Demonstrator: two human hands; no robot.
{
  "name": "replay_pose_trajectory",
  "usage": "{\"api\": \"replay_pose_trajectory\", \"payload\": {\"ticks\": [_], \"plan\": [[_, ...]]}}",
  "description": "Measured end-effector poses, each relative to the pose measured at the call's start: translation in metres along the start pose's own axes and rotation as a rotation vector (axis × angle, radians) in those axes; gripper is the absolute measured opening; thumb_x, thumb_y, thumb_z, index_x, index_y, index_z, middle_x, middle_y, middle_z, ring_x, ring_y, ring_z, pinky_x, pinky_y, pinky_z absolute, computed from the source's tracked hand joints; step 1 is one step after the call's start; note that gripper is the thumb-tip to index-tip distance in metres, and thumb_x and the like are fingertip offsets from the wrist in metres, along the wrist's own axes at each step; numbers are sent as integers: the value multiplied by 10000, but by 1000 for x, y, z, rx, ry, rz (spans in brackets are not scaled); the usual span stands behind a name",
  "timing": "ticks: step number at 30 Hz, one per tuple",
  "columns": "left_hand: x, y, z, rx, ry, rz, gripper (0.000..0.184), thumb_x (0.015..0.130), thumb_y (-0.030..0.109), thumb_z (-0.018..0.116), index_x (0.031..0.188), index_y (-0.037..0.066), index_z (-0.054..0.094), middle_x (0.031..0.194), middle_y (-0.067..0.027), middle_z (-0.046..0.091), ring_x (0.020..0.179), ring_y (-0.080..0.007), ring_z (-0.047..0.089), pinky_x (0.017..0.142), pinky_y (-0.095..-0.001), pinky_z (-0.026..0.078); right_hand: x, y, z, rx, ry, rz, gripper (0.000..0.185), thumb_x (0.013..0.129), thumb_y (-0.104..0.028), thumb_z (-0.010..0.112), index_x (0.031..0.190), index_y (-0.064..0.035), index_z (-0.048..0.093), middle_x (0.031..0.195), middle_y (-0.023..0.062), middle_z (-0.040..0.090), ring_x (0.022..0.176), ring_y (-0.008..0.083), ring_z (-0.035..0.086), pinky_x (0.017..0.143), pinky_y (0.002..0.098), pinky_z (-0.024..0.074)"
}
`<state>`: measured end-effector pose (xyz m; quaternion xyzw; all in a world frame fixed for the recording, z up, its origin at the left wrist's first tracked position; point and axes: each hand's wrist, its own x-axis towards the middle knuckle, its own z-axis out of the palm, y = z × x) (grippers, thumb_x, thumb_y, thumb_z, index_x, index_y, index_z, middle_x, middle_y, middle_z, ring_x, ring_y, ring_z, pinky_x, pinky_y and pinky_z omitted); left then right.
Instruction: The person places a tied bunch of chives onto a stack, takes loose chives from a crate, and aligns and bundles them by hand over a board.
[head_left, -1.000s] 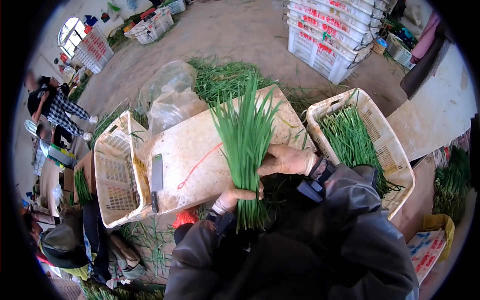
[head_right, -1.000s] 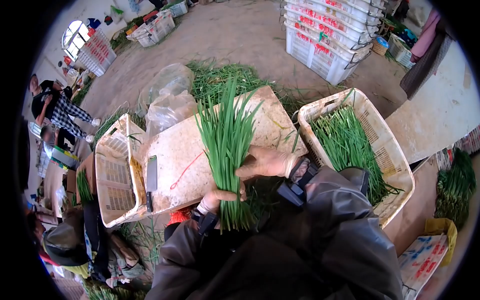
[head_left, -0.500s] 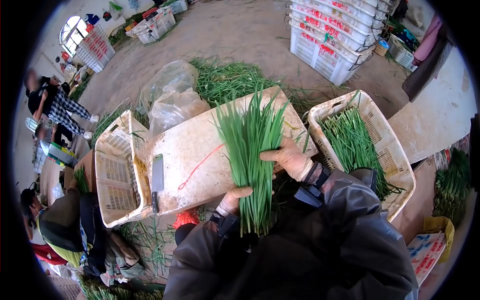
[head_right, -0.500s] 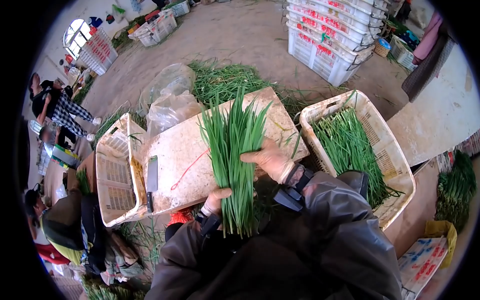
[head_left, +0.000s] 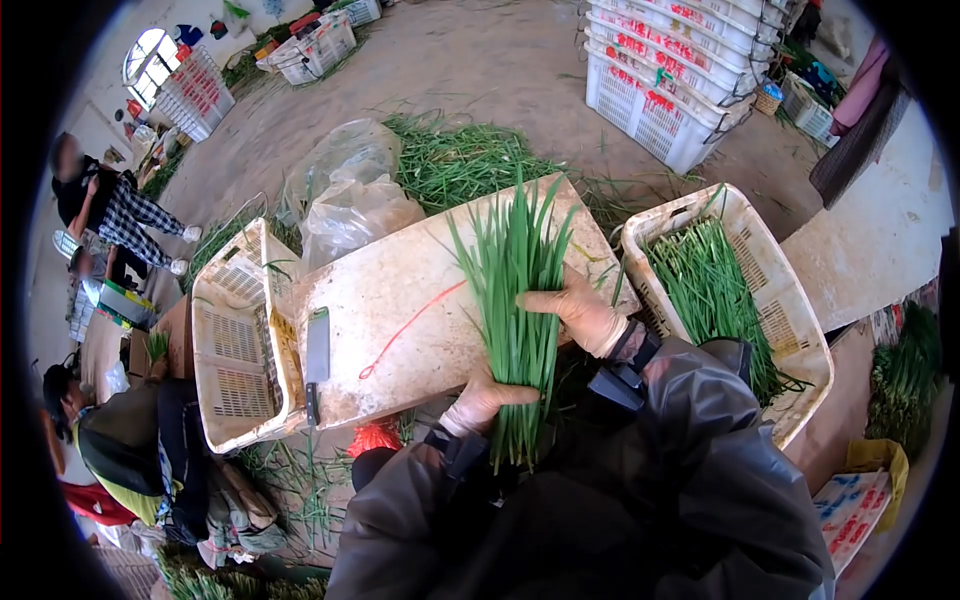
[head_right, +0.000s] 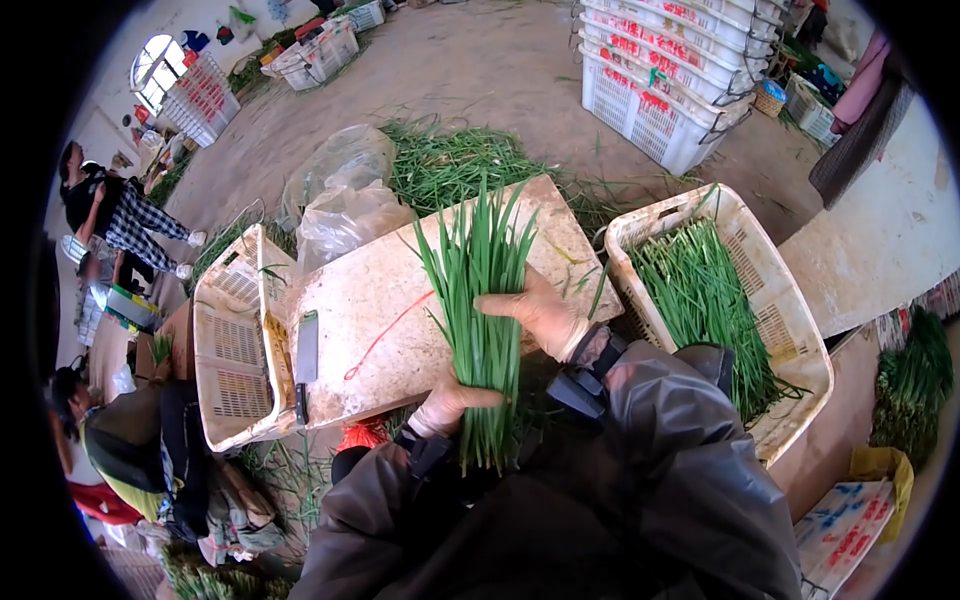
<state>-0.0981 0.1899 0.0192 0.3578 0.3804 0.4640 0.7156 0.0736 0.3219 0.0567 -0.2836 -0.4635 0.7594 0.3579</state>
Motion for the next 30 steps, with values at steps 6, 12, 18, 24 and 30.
{"api": "replay_pose_trajectory", "payload": {"ticks": [6,12,18,24,30], "plan": [[1,-6,-6,181,-66,-43,621,695,-65,826,1284,23,649,1168,-46,709,1090,-177,649,1010,-341,505,11,-21,-5,64,30,-26,545,872,-15,800,1376,-58,595,1196,33,704,1077,162,670,959,341,542],[5,-15,-12,232,-172,-74,702,671,-60,827,1335,35,618,1202,-21,697,1113,-162,625,1015,-335,493,16,-45,-12,145,103,-51,845,850,62,781,1579,-105,387,1353,47,624,1149,197,647,1000,364,537],[6,-18,-11,232,-218,-68,579,701,-56,844,1246,45,676,1124,2,720,1051,-135,631,974,-309,503,16,-57,-28,-157,68,-106,524,898,-9,769,1395,-82,620,1346,28,630,1180,163,608,1045,341,483],[6,-20,-9,219,-226,-100,519,718,-62,846,1204,48,701,1089,9,731,1009,-123,638,947,-298,512,19,-49,-39,-159,134,-138,194,959,-125,762,1136,-48,741,1089,1,726,1018,125,650,933,316,519],[3,-16,-8,174,-205,-144,599,694,-54,851,1256,42,667,1114,-6,715,1033,-140,634,950,-313,511,13,-54,-41,-79,212,-63,138,970,-135,751,1061,-31,753,961,19,749,879,118,687,807,293,557]]}}
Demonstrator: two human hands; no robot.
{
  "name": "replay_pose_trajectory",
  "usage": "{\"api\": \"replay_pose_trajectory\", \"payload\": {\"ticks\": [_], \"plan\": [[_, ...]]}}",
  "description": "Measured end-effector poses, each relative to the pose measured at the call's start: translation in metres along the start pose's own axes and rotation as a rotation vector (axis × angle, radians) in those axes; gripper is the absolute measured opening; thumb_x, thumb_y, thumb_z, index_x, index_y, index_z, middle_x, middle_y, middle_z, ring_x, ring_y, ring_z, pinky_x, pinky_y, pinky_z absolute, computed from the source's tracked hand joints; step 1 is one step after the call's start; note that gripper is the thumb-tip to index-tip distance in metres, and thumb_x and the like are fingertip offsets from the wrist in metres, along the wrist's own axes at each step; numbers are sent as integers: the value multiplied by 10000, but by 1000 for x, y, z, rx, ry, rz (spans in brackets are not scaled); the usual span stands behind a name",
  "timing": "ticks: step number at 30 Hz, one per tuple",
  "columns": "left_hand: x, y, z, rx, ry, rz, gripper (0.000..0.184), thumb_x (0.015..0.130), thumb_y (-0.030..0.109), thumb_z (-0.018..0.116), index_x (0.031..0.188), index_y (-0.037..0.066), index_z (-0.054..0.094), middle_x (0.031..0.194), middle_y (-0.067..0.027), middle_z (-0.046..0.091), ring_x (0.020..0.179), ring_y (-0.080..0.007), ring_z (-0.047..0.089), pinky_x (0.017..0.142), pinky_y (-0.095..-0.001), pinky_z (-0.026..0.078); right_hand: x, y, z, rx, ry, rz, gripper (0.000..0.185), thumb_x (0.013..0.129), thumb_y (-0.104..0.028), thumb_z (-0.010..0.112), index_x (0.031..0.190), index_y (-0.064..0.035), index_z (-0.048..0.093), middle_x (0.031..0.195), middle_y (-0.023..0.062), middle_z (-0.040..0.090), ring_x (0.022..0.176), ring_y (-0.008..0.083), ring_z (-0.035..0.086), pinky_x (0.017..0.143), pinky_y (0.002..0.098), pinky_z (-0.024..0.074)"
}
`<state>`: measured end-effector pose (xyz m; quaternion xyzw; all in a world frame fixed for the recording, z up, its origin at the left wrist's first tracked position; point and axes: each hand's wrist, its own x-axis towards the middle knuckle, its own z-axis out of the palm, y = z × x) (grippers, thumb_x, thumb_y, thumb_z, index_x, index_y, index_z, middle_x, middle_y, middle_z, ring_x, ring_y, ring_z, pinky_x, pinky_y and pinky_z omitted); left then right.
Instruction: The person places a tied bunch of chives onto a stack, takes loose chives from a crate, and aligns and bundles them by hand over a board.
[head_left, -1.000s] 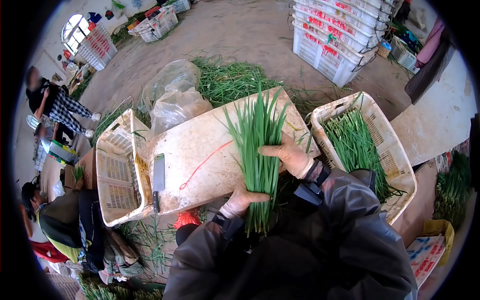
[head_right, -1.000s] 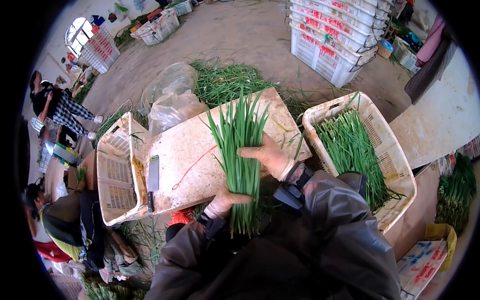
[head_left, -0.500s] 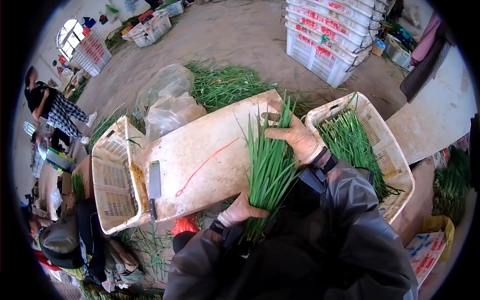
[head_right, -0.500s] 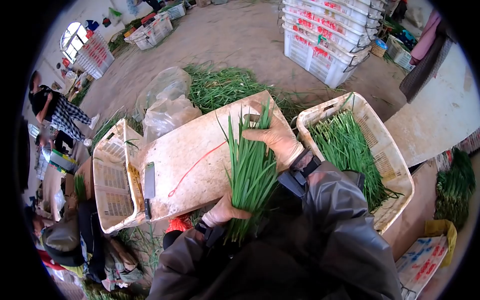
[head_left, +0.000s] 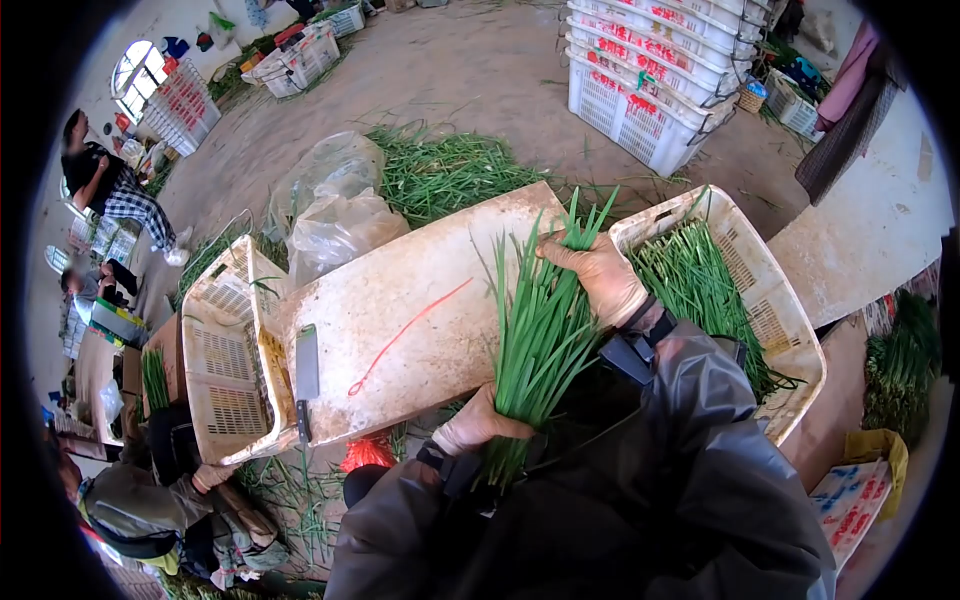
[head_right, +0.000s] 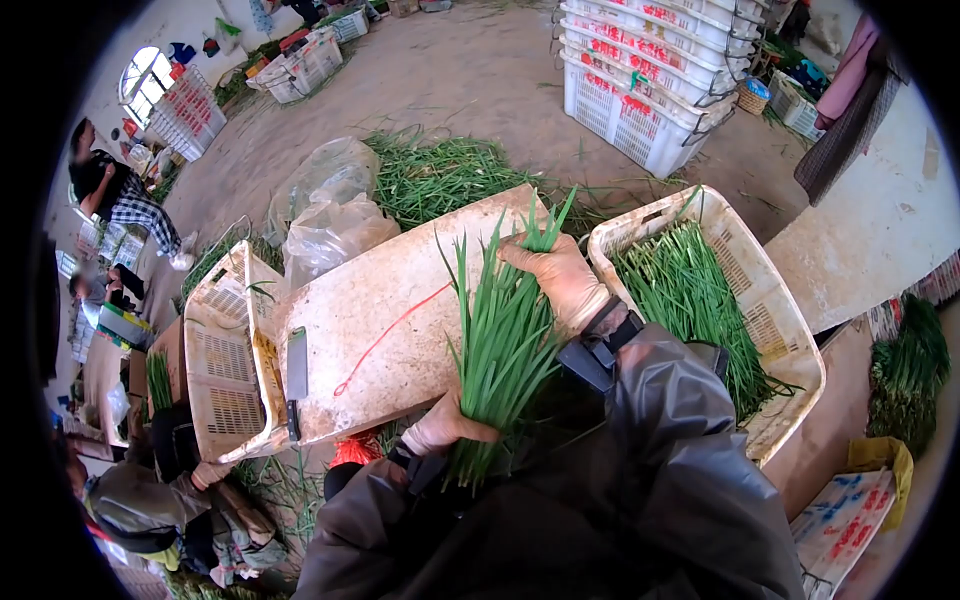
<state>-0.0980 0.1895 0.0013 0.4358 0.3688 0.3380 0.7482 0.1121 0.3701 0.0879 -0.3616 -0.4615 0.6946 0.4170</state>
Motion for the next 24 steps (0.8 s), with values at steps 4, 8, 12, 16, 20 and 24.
{"api": "replay_pose_trajectory", "payload": {"ticks": [4,8,12,16,20,24], "plan": [[-2,-1,-1,-52,-25,-19,656,677,-48,858,1291,38,642,1138,-13,705,1056,-151,627,960,-318,505,-3,1,2,202,68,33,133,958,-110,754,1054,-19,750,957,43,755,860,156,700,796,314,567],[-2,-1,-5,-28,-46,3,725,666,-57,857,1341,39,613,1178,-25,695,1088,-169,617,976,-334,500,-8,-6,5,395,181,34,145,950,-131,762,1048,-29,734,953,61,746,841,190,701,798,349,573],[-4,3,-1,15,-50,56,784,656,-59,861,1384,41,587,1206,-41,686,1116,-189,609,991,-354,496,10,-6,-23,345,322,-86,240,973,-297,755,1011,-65,707,1009,48,728,913,190,671,815,362,546],[-15,12,4,-68,52,67,625,684,-56,840,1276,41,666,1113,-22,715,1042,-172,646,960,-320,506,9,-21,-39,204,353,-39,287,976,-349,749,1105,-114,646,1098,47,727,975,211,680,837,362,522],[-18,14,-13,-180,232,87,578,634,8,810,1192,2,661,963,-119,735,831,-255,717,796,-373,598,5,-7,-41,-96,276,-126,248,1001,-278,713,1154,-91,659,1037,16,720,938,138,683,804,287,501],[-26,25,-24,-401,549,180,537,676,60,772,1193,-9,644,895,-122,709,777,-282,716,731,-400,607,-9,-20,-34,-428,-11,-56,289,1033,-336,660,1047,-55,723,906,6,738,818,74,674,703,243,484]]}}
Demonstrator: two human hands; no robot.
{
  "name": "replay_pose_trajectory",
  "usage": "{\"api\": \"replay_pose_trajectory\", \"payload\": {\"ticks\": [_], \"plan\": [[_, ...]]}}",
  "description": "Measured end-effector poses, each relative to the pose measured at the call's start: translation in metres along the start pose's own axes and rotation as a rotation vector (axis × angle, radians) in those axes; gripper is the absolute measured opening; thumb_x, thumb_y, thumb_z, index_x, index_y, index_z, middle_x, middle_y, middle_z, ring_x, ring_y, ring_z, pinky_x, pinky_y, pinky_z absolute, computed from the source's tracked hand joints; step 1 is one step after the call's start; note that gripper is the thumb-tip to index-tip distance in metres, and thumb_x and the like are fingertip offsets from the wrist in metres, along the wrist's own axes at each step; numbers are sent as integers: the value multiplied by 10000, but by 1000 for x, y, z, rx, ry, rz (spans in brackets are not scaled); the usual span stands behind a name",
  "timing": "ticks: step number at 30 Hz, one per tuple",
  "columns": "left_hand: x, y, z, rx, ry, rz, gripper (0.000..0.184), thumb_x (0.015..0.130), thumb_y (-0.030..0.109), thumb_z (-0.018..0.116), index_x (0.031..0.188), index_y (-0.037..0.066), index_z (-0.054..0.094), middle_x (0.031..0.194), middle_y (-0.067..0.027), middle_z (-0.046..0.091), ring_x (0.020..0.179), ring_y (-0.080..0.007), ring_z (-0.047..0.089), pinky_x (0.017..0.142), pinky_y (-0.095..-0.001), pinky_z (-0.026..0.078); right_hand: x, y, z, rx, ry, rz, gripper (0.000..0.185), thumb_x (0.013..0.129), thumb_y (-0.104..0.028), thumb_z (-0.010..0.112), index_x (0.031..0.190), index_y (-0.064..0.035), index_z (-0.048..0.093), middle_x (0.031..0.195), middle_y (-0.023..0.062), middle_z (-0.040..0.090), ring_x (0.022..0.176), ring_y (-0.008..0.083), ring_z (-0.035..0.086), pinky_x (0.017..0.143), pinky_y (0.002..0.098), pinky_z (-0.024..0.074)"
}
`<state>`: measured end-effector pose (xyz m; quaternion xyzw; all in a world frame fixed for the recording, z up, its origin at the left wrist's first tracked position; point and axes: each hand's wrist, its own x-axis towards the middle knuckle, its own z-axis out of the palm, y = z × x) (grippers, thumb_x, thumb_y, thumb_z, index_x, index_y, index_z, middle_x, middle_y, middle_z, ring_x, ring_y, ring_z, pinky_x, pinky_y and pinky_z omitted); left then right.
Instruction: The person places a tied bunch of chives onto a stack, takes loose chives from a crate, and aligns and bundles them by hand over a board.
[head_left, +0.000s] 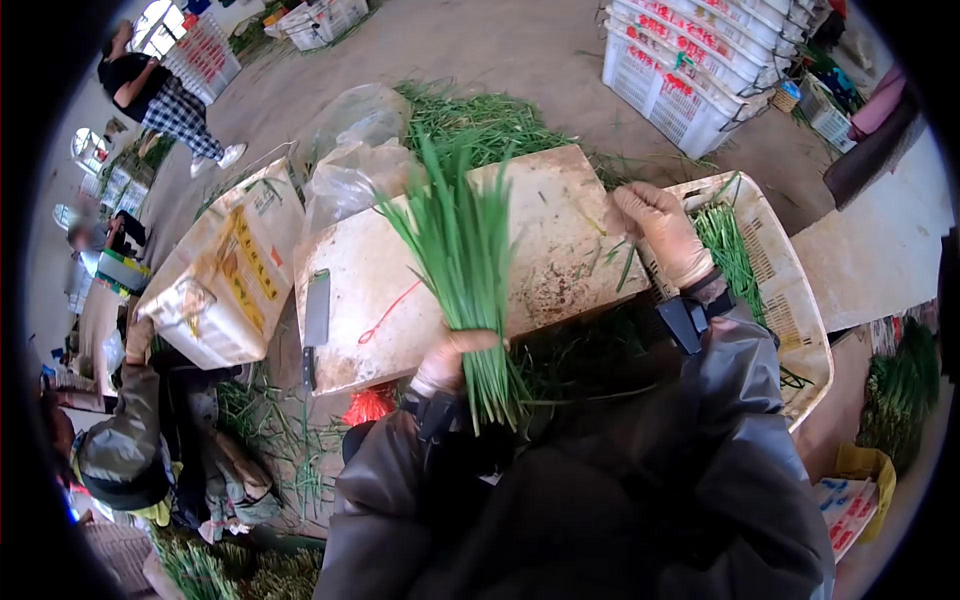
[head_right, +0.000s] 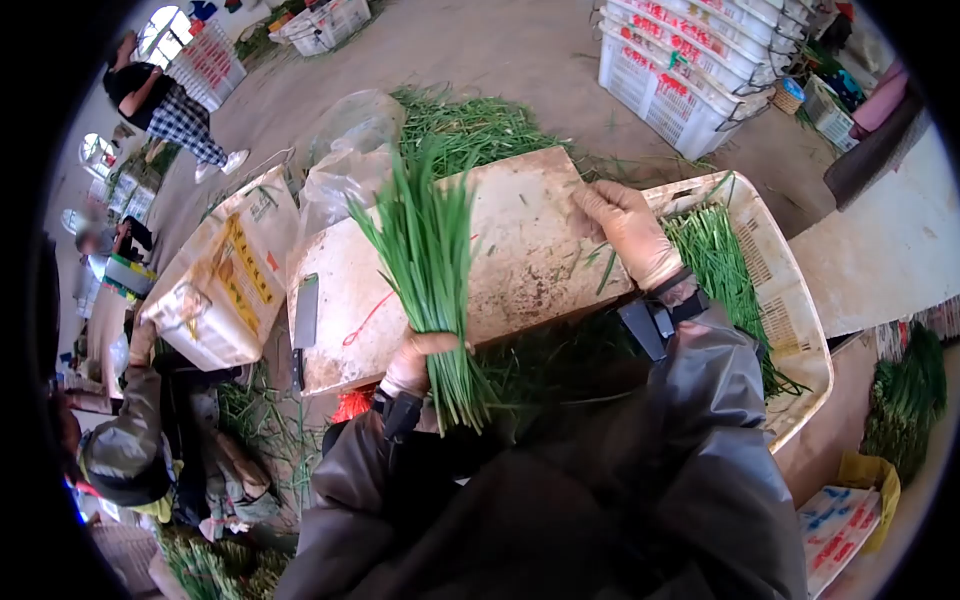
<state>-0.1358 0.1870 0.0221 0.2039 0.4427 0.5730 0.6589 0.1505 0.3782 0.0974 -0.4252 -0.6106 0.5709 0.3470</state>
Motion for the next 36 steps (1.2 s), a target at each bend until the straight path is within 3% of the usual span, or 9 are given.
{"api": "replay_pose_trajectory", "payload": {"ticks": [7,11,14,18,22,26,30,34,36], "plan": [[15,12,-33,-178,45,124,516,755,108,790,1228,-20,630,969,-123,700,825,-269,694,787,-411,604,-27,-3,62,-391,-1219,459,342,1043,-319,616,1075,-7,751,974,79,778,832,121,725,683,276,546],[16,15,-36,-179,31,191,532,745,108,800,1233,-17,629,1063,-99,688,870,-255,678,805,-418,599,-55,60,135,-614,-1655,340,525,989,-406,673,1329,-7,659,1093,94,761,929,176,717,761,292,568],[12,21,-37,-178,39,188,523,736,110,800,1216,-10,629,1104,-90,669,880,-249,665,801,-418,594,-80,100,150,-448,-1425,258,631,971,-369,702,1470,-25,526,1200,105,725,940,213,715,790,309,577],[9,31,-41,-196,30,236,485,736,95,781,1185,5,624,1112,-90,635,883,-244,640,787,-409,583,-75,87,155,-80,-1239,483,963,904,-216,779,1638,-64,174,1150,152,729,1026,206,680,883,365,559],[6,36,-42,-203,62,295,513,728,106,793,1198,-1,616,1104,-99,644,876,-247,650,777,-409,586,-65,94,151,-63,-978,330,1005,910,-234,796,1659,-66,148,1227,150,709,1144,222,666,936,355,551],[4,38,-41,-136,85,253,560,721,118,797,1231,-15,607,1100,-114,662,859,-247,669,772,-400,596,-61,87,151,172,-851,160,927,952,-267,784,1644,-39,211,1427,157,596,1335,251,545,1072,394,494],[7,27,-35,-105,17,193,507,745,37,766,1226,-58,632,961,-169,729,848,-309,741,763,-421,647,-53,85,160,238,-751,166,733,992,-315,742,1567,-34,384,1360,129,637,1273,213,570,1097,366,453],[12,8,-17,-70,52,116,498,756,18,751,1242,-16,651,1046,-129,738,921,-267,731,842,-395,618,-45,96,171,-3,-657,-66,581,961,-294,778,1416,-15,550,1286,87,674,1195,170,589,1053,343,473],[16,2,-20,-38,46,66,512,757,0,736,1260,-20,649,1084,-130,734,928,-257,722,847,-392,615,-38,110,172,90,-717,66,572,935,-274,801,1393,-17,575,1257,80,688,1167,174,606,1030,349,490]]}}
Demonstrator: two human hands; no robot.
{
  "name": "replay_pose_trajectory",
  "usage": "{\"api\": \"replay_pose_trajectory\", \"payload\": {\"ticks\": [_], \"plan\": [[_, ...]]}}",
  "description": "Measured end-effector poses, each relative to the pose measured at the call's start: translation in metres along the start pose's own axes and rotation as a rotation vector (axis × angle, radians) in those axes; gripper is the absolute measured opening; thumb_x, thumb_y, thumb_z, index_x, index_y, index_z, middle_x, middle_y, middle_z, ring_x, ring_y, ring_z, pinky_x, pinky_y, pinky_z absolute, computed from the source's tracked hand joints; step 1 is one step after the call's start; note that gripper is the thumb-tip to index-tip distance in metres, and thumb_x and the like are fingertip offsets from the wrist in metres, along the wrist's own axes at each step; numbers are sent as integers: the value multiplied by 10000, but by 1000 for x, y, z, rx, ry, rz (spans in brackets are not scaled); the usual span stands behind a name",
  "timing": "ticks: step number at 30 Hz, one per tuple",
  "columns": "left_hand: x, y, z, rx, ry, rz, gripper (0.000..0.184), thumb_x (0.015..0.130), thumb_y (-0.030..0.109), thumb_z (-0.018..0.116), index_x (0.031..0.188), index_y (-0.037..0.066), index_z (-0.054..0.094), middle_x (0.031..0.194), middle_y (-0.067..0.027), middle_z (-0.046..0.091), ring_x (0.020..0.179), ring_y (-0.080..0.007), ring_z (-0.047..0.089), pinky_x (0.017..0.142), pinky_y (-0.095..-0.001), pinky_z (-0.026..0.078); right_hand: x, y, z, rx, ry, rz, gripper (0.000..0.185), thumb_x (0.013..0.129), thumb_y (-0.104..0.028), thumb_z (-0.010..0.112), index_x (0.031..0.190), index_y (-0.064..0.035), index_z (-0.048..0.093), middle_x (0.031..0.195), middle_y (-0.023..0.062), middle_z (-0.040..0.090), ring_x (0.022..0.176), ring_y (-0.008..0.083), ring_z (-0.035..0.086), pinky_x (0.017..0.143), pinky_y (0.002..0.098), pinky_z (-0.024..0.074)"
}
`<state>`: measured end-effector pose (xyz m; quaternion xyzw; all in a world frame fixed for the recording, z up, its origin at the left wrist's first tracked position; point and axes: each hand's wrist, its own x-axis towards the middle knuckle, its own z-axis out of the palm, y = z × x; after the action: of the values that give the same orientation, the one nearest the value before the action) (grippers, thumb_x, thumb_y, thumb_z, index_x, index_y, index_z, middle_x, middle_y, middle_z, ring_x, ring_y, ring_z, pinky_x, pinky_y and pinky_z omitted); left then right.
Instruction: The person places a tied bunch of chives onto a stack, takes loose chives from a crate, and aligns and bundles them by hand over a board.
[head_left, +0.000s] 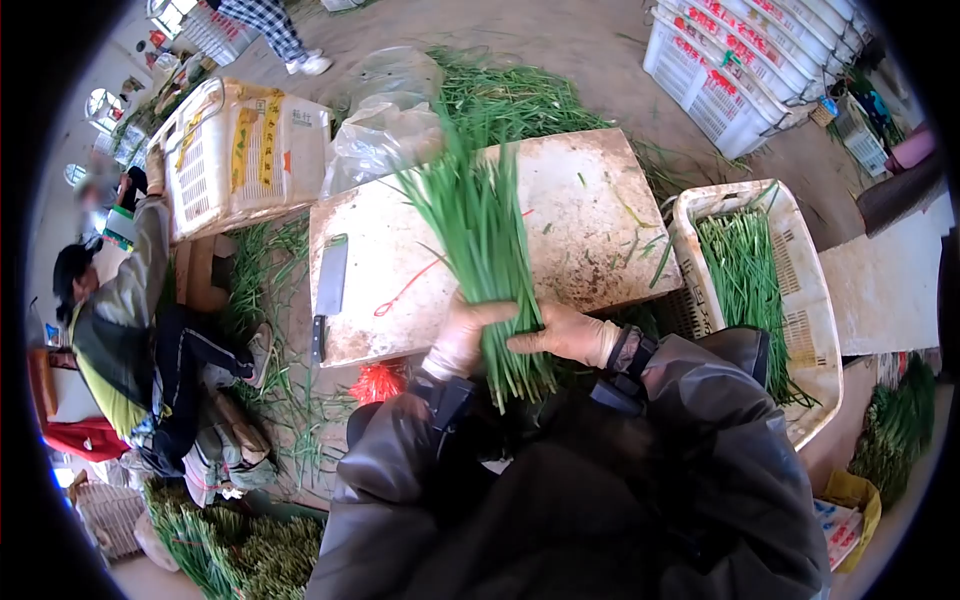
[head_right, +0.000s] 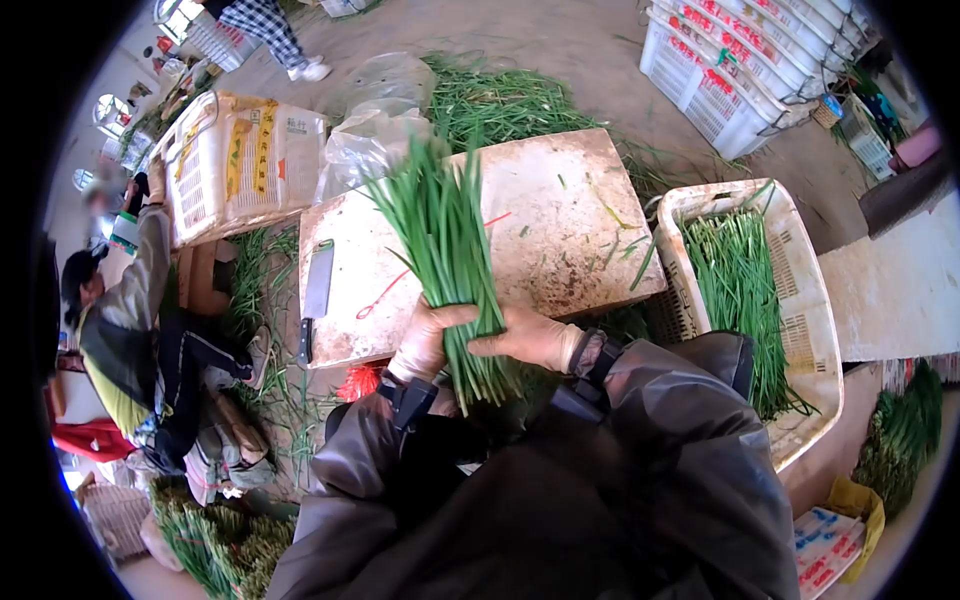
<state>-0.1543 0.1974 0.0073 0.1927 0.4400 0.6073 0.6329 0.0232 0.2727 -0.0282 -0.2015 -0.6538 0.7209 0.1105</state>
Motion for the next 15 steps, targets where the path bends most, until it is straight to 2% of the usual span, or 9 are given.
{"api": "replay_pose_trajectory", "payload": {"ticks": [1,2,6,9,10,15], "plan": [[1,-1,1,24,22,-21,515,758,-6,731,1266,-21,648,1086,-130,733,922,-255,721,848,-393,614,4,-2,-1,63,-30,46,567,923,-264,813,1382,-19,588,1243,76,695,1153,176,614,1019,352,498],[2,0,1,24,44,-17,507,765,-15,722,1267,-27,651,1078,-134,737,921,-262,726,850,-394,616,6,-2,2,64,39,27,534,902,-240,826,1345,-22,620,1201,77,716,1108,181,639,992,352,515],[13,-1,-14,19,77,28,476,774,-8,737,1244,-42,664,1069,-139,749,916,-264,735,859,-383,618,20,-4,-4,-44,-17,83,509,902,-265,820,1311,-27,633,1153,103,730,1086,191,663,982,347,520],[23,5,-26,53,120,94,463,779,2,758,1232,-39,670,1071,-134,751,919,-257,733,861,-381,617,43,1,-4,-149,37,-29,508,888,-268,825,1290,-25,633,1143,120,731,1084,211,673,980,358,522],[19,16,-18,-11,120,92,436,793,6,762,1219,-36,676,1069,-129,752,921,-251,732,860,-376,614,50,-2,-4,-164,44,-25,538,876,-262,829,1303,-18,612,1157,143,724,1092,244,678,984,375,521],[38,40,-44,48,175,170,357,818,3,773,1168,-19,703,1041,-118,761,880,-234,739,835,-354,615,94,-10,-2,-258,91,-130,630,878,-265,819,1384,-16,539,1205,182,702,1125,314,669,1017,405,503]]}}
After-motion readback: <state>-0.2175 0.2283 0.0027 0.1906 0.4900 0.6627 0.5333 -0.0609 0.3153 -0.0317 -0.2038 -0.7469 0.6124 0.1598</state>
